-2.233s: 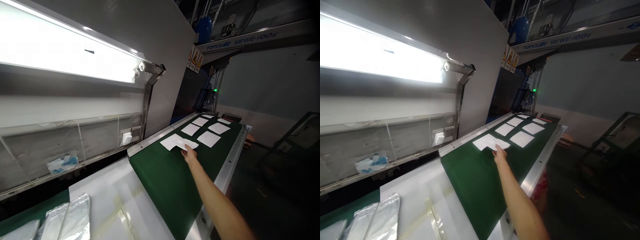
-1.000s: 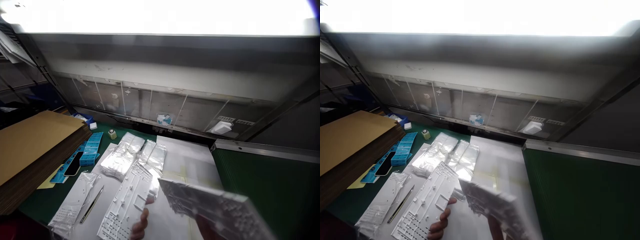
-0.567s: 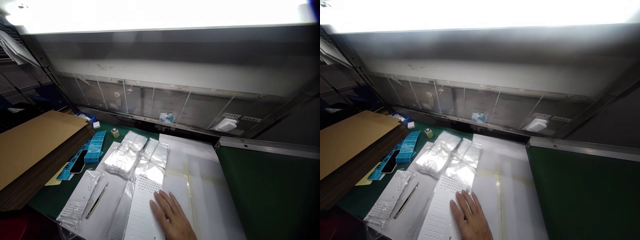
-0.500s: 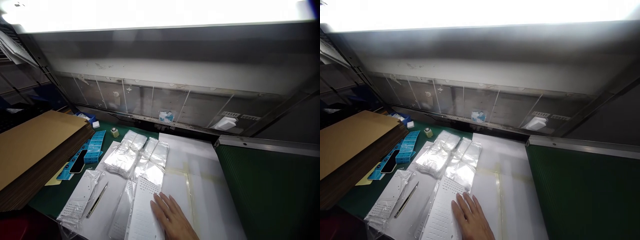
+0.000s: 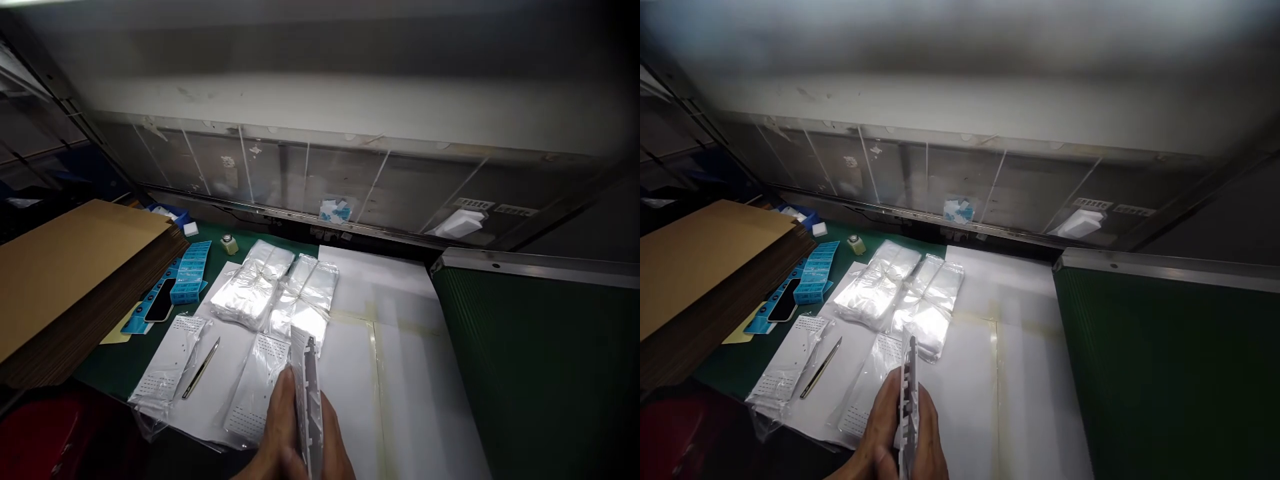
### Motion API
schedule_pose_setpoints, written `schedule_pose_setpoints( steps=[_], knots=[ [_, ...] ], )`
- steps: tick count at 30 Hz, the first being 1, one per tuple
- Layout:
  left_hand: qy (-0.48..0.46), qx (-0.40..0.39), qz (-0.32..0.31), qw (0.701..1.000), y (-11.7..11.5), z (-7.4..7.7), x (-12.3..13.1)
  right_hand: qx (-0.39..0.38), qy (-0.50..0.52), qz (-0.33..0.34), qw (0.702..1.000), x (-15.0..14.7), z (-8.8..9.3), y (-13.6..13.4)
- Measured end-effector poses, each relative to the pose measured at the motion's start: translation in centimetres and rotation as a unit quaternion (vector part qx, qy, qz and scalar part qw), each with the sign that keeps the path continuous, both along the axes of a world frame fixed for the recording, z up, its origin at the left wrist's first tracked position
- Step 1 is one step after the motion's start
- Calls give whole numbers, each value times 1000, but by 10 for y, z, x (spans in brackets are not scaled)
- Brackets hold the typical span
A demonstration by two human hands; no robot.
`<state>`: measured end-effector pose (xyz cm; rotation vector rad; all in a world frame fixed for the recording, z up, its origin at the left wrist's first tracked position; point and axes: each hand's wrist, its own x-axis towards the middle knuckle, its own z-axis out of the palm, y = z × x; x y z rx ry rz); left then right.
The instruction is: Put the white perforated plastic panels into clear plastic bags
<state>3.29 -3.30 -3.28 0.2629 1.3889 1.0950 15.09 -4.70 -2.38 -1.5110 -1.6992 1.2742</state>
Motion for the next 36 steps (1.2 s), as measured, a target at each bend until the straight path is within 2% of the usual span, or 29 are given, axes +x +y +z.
schedule_pose_setpoints(
  steps=[3, 5, 8, 10, 11, 13, 15, 16, 19, 21, 25, 29, 36],
  knots=[
    [40, 45, -29, 998, 9, 11, 5, -55, 11, -58, 997, 5, 2, 8],
    [53, 69, -65, 994, 14, 8, 7, -86, 31, -103, 990, 10, 1, 14],
    [60, 88, -104, 989, 18, -15, 7, -124, 62, -172, 975, 17, -5, 21],
    [98, 103, -165, 976, 22, -35, 6, -154, 90, -189, 966, 26, -13, 24],
    [151, 115, -212, 959, 26, -44, 5, -166, 95, -188, 963, 33, -18, 25],
    [286, 144, -296, 900, 40, -59, 1, -170, 61, -189, 965, 53, -31, 27],
    [404, 164, -327, 839, 62, -71, -4, -150, -34, -190, 970, 76, -49, 27],
    [441, 169, -329, 817, 75, -75, -7, -132, -90, -180, 970, 87, -59, 27],
    [526, 183, -369, 744, 113, -89, -13, -55, -235, -105, 965, 110, -89, 22],
    [566, 191, -412, 687, 131, -99, -14, 5, -292, -58, 955, 114, -105, 18],
    [614, 200, -477, 597, 144, -114, -14, 77, -349, -41, 933, 109, -119, 12],
    [643, 202, -494, 549, 142, -123, -14, 113, -358, -42, 926, 108, -120, 12],
    [668, 209, -493, 518, 143, -129, -12, 103, -363, -24, 926, 113, -123, 17]
  ],
)
